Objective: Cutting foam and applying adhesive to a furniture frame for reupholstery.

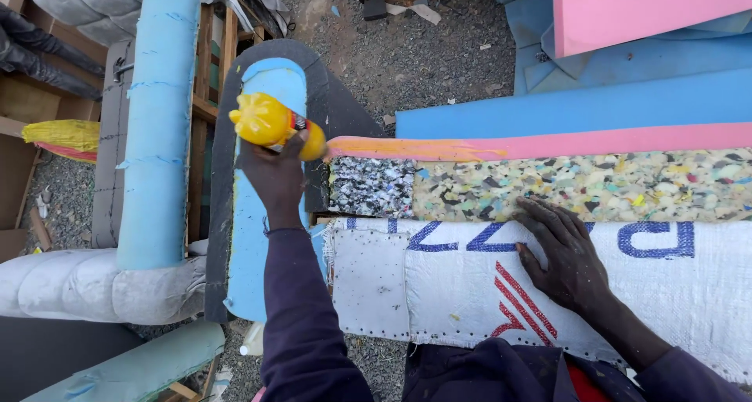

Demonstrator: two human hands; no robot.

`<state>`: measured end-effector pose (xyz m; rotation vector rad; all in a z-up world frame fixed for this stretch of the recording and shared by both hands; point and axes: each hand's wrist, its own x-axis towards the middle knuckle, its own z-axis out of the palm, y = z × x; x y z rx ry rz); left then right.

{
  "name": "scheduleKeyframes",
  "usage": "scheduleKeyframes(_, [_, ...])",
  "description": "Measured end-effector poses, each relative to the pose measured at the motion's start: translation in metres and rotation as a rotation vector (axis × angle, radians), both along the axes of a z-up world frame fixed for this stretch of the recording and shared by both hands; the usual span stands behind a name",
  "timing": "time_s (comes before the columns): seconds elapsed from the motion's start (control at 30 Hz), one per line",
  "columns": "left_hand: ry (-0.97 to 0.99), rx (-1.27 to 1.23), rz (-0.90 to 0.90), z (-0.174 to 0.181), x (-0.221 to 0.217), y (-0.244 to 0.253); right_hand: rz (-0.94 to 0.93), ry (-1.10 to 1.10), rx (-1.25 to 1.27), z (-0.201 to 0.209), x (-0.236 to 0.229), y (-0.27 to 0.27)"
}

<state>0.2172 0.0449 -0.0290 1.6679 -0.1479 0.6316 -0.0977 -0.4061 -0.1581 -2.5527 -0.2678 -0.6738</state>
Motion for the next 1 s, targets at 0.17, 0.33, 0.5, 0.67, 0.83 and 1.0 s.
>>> scheduleKeyframes(0.17, [-0.017,-0.054,0.027,-0.031,-0.041,-0.005,0.001,0.005,0.001,0.012,-0.003,0.006])
scheduleKeyframes(0.33, [0.133,-0.109,0.025,-0.058,-0.104,-0.073,-0.01,-0.004,-0.019,0.011,0.007,-0.005])
scheduleKeyframes(0.5, [-0.138,-0.006,0.196,-0.05,-0.076,-0.072,0.013,-0.008,-0.01,0.01,0.001,0.001])
scheduleKeyframes(0.67, [0.019,0.109,0.177,-0.061,-0.152,-0.138,-0.003,-0.01,0.017,0.011,0.005,0.002])
scheduleKeyframes(0.83, [-0.112,-0.182,0.112,-0.063,-0.098,-0.132,0.051,-0.033,0.029,0.02,-0.002,0.002])
scheduleKeyframes(1.0, [0.168,-0.249,0.008,-0.103,-0.185,-0.158,0.017,0.008,0.073,0.016,0.0,0.002])
